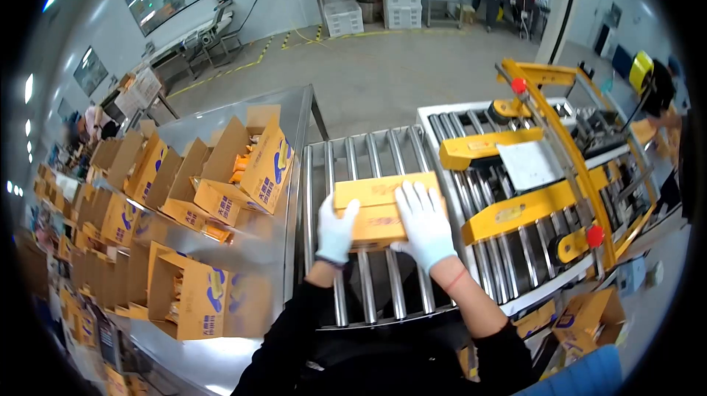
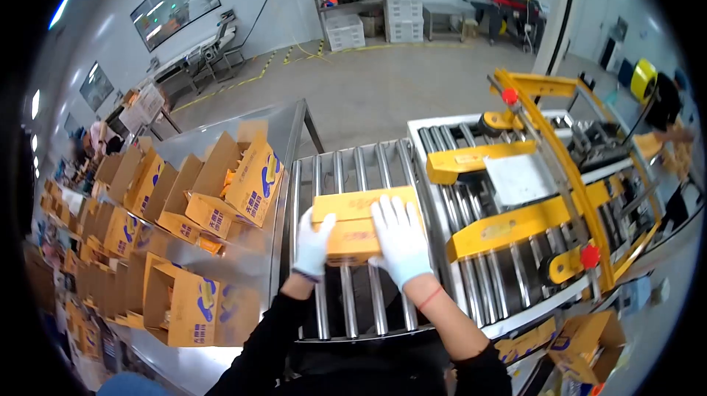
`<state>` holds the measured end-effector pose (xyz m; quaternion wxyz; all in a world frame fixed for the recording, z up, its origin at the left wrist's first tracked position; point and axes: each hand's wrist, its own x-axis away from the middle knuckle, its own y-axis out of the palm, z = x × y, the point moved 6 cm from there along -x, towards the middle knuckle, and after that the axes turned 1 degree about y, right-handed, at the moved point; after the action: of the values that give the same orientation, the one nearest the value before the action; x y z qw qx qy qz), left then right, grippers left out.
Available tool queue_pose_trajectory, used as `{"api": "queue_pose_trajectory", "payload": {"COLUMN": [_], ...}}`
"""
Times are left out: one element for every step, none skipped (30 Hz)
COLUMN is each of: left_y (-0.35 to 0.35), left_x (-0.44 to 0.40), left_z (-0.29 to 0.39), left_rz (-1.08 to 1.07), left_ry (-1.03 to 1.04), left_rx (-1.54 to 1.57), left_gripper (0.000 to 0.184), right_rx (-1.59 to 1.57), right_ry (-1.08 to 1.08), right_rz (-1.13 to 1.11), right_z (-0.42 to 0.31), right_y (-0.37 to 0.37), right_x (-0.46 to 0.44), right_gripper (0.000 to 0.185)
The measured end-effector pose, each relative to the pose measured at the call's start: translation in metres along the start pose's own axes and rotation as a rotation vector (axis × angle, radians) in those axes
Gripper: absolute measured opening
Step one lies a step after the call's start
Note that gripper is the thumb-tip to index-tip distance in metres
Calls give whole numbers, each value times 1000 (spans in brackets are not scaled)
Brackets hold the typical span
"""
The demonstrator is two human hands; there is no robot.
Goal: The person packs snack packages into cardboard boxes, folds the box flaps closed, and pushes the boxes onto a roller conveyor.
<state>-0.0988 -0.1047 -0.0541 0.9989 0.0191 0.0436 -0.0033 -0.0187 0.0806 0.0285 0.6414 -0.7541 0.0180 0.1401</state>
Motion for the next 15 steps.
{"api": "queue_pose_trajectory", "payload": {"left_y": [35, 62, 84, 100, 114, 101, 87, 63, 27, -10, -46, -87, -117, -141, -170], "left_x": [5, 10, 12, 13, 17, 17, 18, 11, -5, -15, -28, -47, -57, -59, -85], "left_z": [2, 6, -3, -16, -27, -14, -1, 15, 37, 64, 121, 131, 145, 155, 123], "left_rz": [22, 53, -152, -413, -640, -697, -764, -711, -467, -212, -62, 232, 477, 730, 535], "left_ry": [101, 196, 97, -60, -270, -267, -256, -57, 248, 546, 461, 580, 684, 783, 548], "left_rx": [-156, -312, -106, 125, 307, 83, -140, -383, -529, -667, -938, -1065, -1290, -1508, -1495], "left_gripper": [50, 49, 55, 58, 62, 61, 60, 60, 58, 57, 56, 47, 38, 32, 29], "right_rx": [31, 24, 164, 294, 240, 185, 54, 58, 95, 128, 172, 215, 233, 252, 282], "right_ry": [21, 10, -26, -61, -19, 25, 56, 77, 103, 134, 176, 214, 228, 244, 230], "right_rz": [23, 11, 109, 210, 152, 94, 72, 100, 110, 122, 126, 129, 166, 203, 199], "right_z": [12, 18, 29, 38, 43, 46, 51, 62, 73, 82, 91, 101, 111, 118, 110], "right_y": [8, 9, 26, 39, 29, 13, 0, 2, 3, 4, 5, 8, 12, 14, 9], "right_x": [-13, -25, -34, -39, -39, -36, -31, -26, -22, -18, -17, -16, -13, -12, -13], "right_gripper": [120, 118, 113, 109, 102, 96, 89, 85, 83, 80, 78, 76, 77, 71, 65]}}
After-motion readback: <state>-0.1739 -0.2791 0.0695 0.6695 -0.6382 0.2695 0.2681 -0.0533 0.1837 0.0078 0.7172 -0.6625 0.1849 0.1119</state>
